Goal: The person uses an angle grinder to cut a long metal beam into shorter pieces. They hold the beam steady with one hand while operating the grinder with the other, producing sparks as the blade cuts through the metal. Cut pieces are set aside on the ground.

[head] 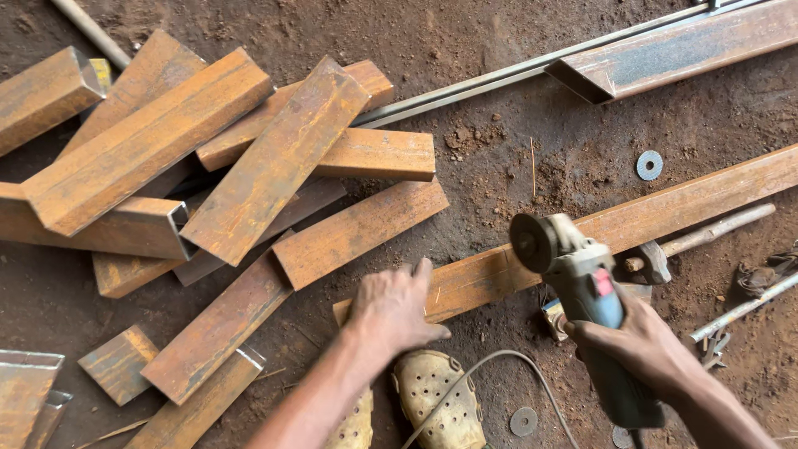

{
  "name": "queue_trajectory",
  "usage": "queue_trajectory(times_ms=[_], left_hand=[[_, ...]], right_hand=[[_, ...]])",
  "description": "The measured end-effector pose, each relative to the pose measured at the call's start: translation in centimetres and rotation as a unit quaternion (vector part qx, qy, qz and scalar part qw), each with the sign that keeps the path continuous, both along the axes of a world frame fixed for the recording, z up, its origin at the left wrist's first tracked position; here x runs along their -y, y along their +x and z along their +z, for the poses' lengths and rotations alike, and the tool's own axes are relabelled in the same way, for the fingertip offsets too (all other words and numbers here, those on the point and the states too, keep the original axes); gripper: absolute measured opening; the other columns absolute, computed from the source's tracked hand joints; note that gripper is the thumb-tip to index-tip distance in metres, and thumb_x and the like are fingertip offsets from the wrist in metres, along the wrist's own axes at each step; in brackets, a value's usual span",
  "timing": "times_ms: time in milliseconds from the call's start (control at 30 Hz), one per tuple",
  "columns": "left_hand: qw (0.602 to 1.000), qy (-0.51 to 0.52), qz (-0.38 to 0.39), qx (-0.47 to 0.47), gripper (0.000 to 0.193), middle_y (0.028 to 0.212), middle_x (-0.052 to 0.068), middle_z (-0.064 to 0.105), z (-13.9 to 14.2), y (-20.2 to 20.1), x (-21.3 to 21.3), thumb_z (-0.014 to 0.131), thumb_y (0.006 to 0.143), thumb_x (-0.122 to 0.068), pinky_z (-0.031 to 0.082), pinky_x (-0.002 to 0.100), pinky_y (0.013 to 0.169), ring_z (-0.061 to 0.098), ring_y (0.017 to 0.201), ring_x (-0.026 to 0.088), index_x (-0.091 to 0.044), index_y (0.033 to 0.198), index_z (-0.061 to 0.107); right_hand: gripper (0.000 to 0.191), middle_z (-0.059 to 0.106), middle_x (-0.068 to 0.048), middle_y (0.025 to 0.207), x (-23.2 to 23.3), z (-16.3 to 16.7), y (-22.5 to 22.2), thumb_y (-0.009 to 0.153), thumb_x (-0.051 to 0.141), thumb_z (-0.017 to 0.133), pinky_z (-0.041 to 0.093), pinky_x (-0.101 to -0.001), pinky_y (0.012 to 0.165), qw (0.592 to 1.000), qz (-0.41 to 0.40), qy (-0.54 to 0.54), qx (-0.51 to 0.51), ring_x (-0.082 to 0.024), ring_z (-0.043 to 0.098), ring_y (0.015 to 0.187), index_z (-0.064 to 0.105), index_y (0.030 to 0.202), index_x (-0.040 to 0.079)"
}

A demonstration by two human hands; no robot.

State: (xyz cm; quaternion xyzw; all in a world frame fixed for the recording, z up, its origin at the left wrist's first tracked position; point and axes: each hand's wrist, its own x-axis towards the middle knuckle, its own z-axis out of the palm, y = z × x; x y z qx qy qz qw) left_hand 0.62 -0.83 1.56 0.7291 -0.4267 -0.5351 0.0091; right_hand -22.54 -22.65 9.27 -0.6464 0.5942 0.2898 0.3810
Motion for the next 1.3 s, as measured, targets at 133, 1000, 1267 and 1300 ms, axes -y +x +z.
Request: queue_trajectory(times_ms=[133, 1000, 1267, 1300], left_hand=[[0.978, 0.009, 0.044, -0.204, 0.110, 0.126, 0.026, 0.066, -2.6, 2.9, 1.4, 0.092, 0.060, -0.054, 0.052, 0.046, 0.100, 0.068, 0.111, 0.033, 0.000, 0.145, 0.047], [0.954, -0.180, -0.009, 0.240, 0.041, 0.057, 0.009, 0.064, -1.8, -1.5, -1.4, 0.052, 0.101, 0.002, 0.045, 0.022, 0.027, 0.056, 0.038, 0.011, -0.006, 0.141, 0.054], [0.949, -0.198, -0.002, 0.246, 0.038, 0.058, 0.006, 0.064, -1.7, -1.6, -1.7, 0.053, 0.101, 0.002, 0.045, 0.021, 0.028, 0.054, 0.040, 0.009, -0.005, 0.138, 0.055], [0.953, -0.189, -0.004, 0.236, 0.035, 0.059, 0.005, 0.065, -1.7, -1.7, -1.7, 0.052, 0.103, 0.002, 0.045, 0.021, 0.029, 0.055, 0.039, 0.008, -0.004, 0.137, 0.056]], right_hand=[[0.067, 0.071, -0.020, 0.089, 0.2, 0.2, -3.9, 0.074, 0.031, 0.085, 0.066, -0.0478, 0.064, 0.992, -0.090, 0.007, 0.092, -0.030, 0.074, 0.072, 0.054, 0.127, 0.006], [0.100, 0.070, -0.013, 0.123, -0.9, 0.9, -7.9, 0.066, 0.046, 0.089, 0.061, -0.0436, 0.096, 0.995, 0.092, -0.040, -0.030, -0.026, 0.073, 0.106, 0.047, 0.151, 0.015], [0.099, 0.073, -0.013, 0.119, -0.8, 1.0, -6.7, 0.064, 0.052, 0.089, 0.059, -0.0439, 0.089, 0.992, 0.107, -0.059, 0.024, -0.023, 0.074, 0.101, 0.047, 0.143, 0.012], [0.102, 0.073, -0.015, 0.117, -0.8, 0.9, -7.0, 0.064, 0.052, 0.088, 0.062, -0.0455, 0.086, 0.996, 0.086, -0.038, 0.001, -0.026, 0.075, 0.097, 0.045, 0.148, 0.013]])
